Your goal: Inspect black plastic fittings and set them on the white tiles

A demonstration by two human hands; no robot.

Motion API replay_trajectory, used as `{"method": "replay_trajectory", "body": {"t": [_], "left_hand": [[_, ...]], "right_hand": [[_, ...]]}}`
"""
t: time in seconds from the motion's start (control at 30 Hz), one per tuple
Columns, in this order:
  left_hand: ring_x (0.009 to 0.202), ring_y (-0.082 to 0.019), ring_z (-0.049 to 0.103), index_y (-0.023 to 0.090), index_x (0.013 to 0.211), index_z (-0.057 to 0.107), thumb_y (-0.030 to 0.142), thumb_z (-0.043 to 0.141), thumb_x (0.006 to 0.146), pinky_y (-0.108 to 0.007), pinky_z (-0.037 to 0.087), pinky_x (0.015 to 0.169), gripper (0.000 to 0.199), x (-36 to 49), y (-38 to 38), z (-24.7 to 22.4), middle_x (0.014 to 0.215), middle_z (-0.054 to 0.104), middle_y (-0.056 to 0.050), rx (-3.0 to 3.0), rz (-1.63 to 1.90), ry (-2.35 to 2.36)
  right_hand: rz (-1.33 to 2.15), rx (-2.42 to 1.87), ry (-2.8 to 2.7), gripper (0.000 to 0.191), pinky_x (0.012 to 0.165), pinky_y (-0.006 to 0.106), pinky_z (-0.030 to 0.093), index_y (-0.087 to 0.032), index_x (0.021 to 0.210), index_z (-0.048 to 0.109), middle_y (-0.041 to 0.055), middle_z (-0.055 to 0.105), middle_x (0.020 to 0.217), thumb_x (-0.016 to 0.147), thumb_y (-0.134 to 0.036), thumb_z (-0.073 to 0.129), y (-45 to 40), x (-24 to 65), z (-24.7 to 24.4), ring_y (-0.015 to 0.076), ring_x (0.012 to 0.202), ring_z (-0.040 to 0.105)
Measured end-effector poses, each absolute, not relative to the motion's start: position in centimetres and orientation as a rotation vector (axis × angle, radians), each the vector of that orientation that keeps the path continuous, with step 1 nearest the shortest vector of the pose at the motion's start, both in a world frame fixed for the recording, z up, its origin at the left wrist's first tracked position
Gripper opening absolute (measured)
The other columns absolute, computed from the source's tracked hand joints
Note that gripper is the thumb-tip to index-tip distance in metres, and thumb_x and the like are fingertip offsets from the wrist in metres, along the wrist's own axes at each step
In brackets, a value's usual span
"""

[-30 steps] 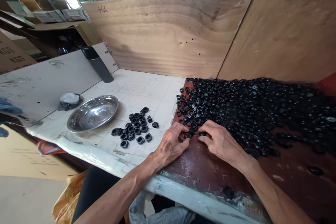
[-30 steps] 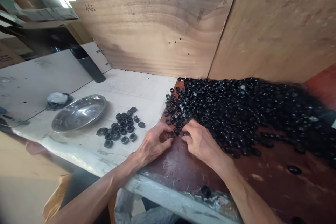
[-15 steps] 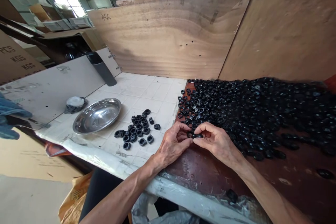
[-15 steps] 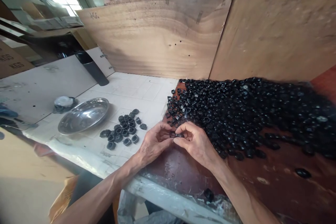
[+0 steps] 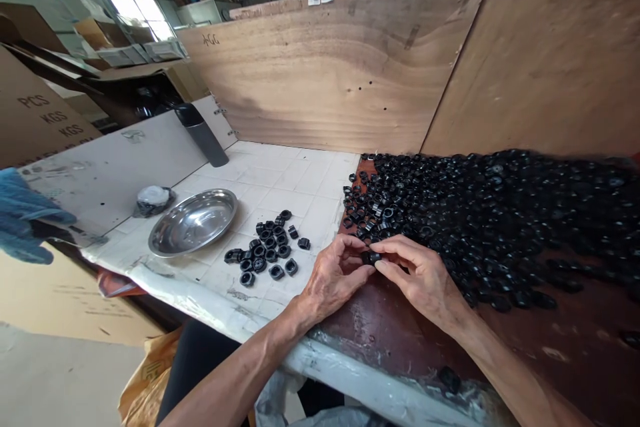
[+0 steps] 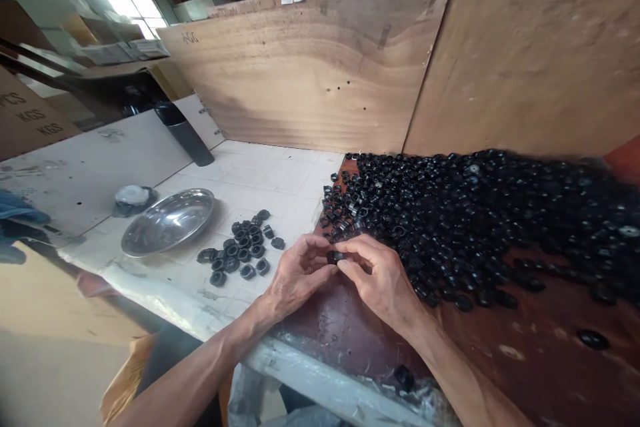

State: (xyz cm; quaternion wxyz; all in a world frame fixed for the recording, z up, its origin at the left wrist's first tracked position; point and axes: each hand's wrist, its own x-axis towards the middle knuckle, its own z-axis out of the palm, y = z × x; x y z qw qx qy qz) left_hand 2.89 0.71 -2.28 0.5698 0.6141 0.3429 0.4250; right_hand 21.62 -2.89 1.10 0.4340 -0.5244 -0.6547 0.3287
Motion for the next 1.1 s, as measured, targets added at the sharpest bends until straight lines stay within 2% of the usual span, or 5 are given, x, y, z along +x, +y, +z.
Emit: {"method": "replay_trajectory", "body": {"t": [0.33, 0.6, 0.73, 0.83, 1.1], "left_hand": [[0.095, -0.017, 0.069, 0.019, 0.099, 0.070, 0.028, 0.082, 0.080, -0.031, 0.058, 0.087, 0.024, 2.8, 1.2, -1.9, 0.104, 0.070, -0.005, 1.630, 1.216, 0.743], [0.097, -0.018, 0.070, 0.021, 0.100, 0.072, 0.027, 0.080, 0.082, -0.033, 0.059, 0.088, 0.020, 2.6, 1.4, -2.0, 0.103, 0.073, -0.006, 1.741, 1.338, 0.635], [0.097, -0.019, 0.070, 0.020, 0.102, 0.071, 0.026, 0.080, 0.083, -0.033, 0.060, 0.087, 0.022, 2.6, 1.5, -2.0, 0.103, 0.073, -0.007, 1.765, 1.345, 0.641], [0.098, -0.019, 0.071, 0.020, 0.105, 0.070, 0.025, 0.079, 0.084, -0.033, 0.061, 0.086, 0.023, 2.6, 1.6, -2.1, 0.102, 0.073, -0.007, 1.860, 1.372, 0.613], [0.099, -0.020, 0.071, 0.019, 0.106, 0.068, 0.022, 0.077, 0.086, -0.035, 0.060, 0.087, 0.022, 2.8, 1.5, -2.2, 0.102, 0.074, -0.009, 2.030, 1.363, 0.575]], "right_hand": [[0.765, -1.332, -1.604, 0.013, 0.074, 0.029, 0.056, -0.024, 0.097, 0.074, 0.0039, 0.073, 0.098, 0.088, -0.030, 0.067, -3.1, 21.6, 1.5, 0.0196, 0.084, 0.068], [0.713, -1.399, -1.691, 0.024, 0.065, 0.028, 0.053, -0.022, 0.113, 0.064, -0.0002, 0.069, 0.071, 0.097, -0.038, 0.057, -3.4, 21.2, 1.1, 0.0168, 0.063, 0.065], [0.717, -1.345, -1.802, 0.021, 0.068, 0.026, 0.053, -0.023, 0.114, 0.063, -0.0001, 0.070, 0.074, 0.099, -0.032, 0.053, -3.6, 21.4, 1.2, 0.0164, 0.068, 0.067], [0.676, -1.357, -1.834, 0.018, 0.064, 0.025, 0.050, -0.022, 0.104, 0.065, -0.0008, 0.068, 0.069, 0.101, -0.031, 0.049, -3.6, 21.5, 1.2, 0.0151, 0.062, 0.065], [0.375, -1.375, -2.045, 0.043, 0.058, 0.027, 0.036, -0.021, 0.074, 0.059, -0.0004, 0.056, 0.065, 0.107, -0.031, 0.034, -3.0, 21.6, 0.0, 0.0134, 0.058, 0.052]]}}
